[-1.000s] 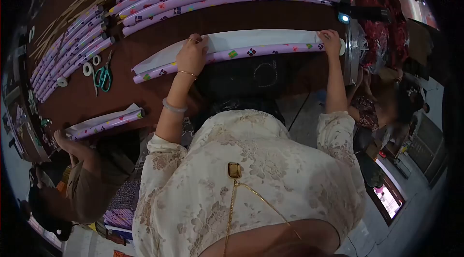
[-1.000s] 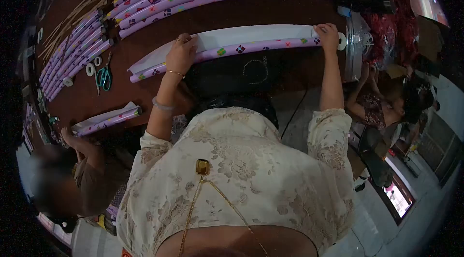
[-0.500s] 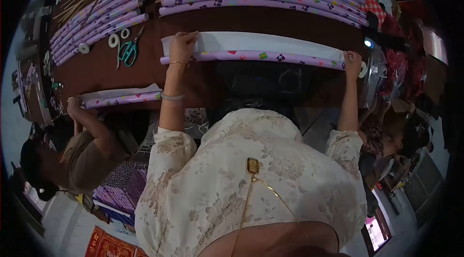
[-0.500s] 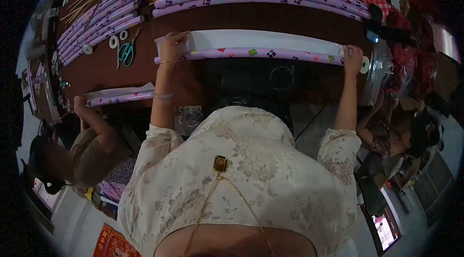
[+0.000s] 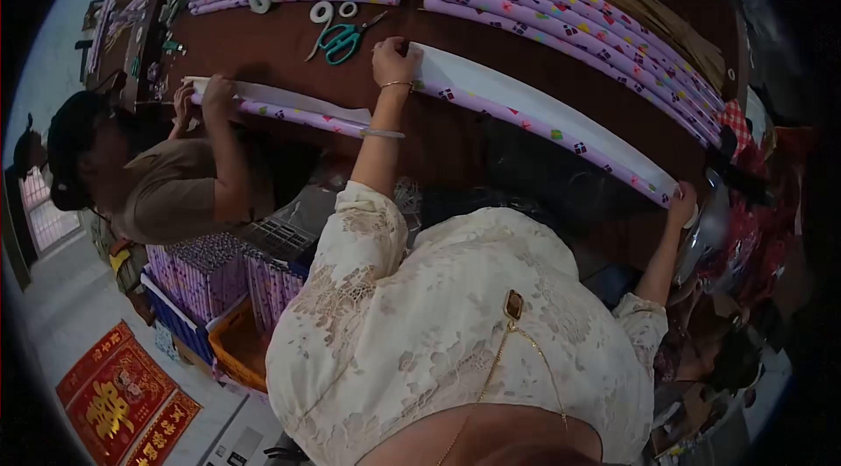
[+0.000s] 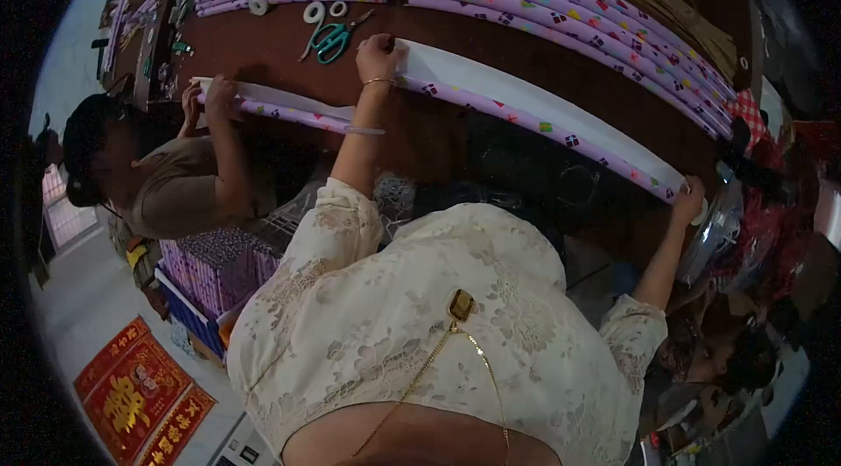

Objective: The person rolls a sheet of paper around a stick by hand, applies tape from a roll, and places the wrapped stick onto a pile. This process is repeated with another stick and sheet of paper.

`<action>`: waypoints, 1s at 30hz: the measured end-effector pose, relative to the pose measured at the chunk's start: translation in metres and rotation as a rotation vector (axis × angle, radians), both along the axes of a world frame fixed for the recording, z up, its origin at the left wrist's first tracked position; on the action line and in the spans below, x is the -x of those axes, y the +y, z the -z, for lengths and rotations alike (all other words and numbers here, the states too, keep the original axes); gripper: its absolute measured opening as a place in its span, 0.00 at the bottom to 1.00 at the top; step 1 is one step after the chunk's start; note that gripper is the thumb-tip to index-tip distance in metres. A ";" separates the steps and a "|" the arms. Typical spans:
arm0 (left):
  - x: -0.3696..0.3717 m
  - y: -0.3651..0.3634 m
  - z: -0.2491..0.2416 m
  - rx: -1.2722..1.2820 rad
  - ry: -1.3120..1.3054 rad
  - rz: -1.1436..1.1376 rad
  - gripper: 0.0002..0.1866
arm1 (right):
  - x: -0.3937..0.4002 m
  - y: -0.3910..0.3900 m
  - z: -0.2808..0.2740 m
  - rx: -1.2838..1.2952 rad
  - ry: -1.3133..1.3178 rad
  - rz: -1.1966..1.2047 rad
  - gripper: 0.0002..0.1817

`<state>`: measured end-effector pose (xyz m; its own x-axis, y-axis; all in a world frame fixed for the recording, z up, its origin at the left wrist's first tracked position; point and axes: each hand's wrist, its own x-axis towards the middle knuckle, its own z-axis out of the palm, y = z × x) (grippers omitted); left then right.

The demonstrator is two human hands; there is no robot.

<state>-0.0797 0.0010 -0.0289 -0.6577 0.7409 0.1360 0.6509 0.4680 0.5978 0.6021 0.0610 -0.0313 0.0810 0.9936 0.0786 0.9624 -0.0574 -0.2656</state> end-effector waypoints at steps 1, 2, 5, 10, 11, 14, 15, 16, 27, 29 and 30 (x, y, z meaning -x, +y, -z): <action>-0.001 -0.001 0.002 0.007 -0.045 -0.032 0.20 | 0.006 0.001 -0.001 -0.001 0.004 -0.014 0.11; -0.002 0.001 0.009 0.047 -0.043 -0.017 0.21 | 0.008 0.000 0.002 -0.037 -0.102 -0.036 0.12; -0.005 0.009 0.012 0.116 -0.184 -0.059 0.22 | 0.046 0.003 -0.013 -0.098 -0.216 -0.041 0.13; -0.011 0.026 0.013 0.226 -0.260 -0.042 0.19 | 0.184 0.005 -0.058 -0.016 0.274 -0.223 0.11; -0.012 0.027 0.014 0.255 -0.250 -0.015 0.18 | 0.223 -0.001 -0.076 0.108 0.458 -0.246 0.11; -0.020 0.032 0.024 0.197 -0.176 0.029 0.08 | 0.303 0.001 -0.076 0.303 0.545 -0.425 0.11; -0.026 0.033 0.011 0.222 -0.213 -0.001 0.09 | 0.329 0.002 -0.076 0.339 0.554 -0.471 0.12; -0.028 0.031 0.006 0.235 -0.223 0.012 0.09 | 0.349 0.004 -0.069 0.309 0.579 -0.590 0.11; -0.021 0.012 -0.007 0.062 -0.489 0.131 0.15 | 0.518 0.006 -0.039 0.234 0.685 -0.838 0.07; -0.019 0.011 -0.009 0.084 -0.536 0.145 0.16 | 0.526 0.005 -0.028 0.103 0.632 -0.887 0.07; -0.016 0.011 -0.003 0.016 -0.575 0.159 0.15 | 0.530 0.004 -0.027 0.107 0.627 -0.889 0.07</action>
<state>-0.0635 0.0120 -0.0263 -0.5031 0.8356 -0.2208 0.2875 0.4027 0.8690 0.0719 0.0645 -0.0047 -0.6733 0.7162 0.1837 0.3668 0.5392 -0.7581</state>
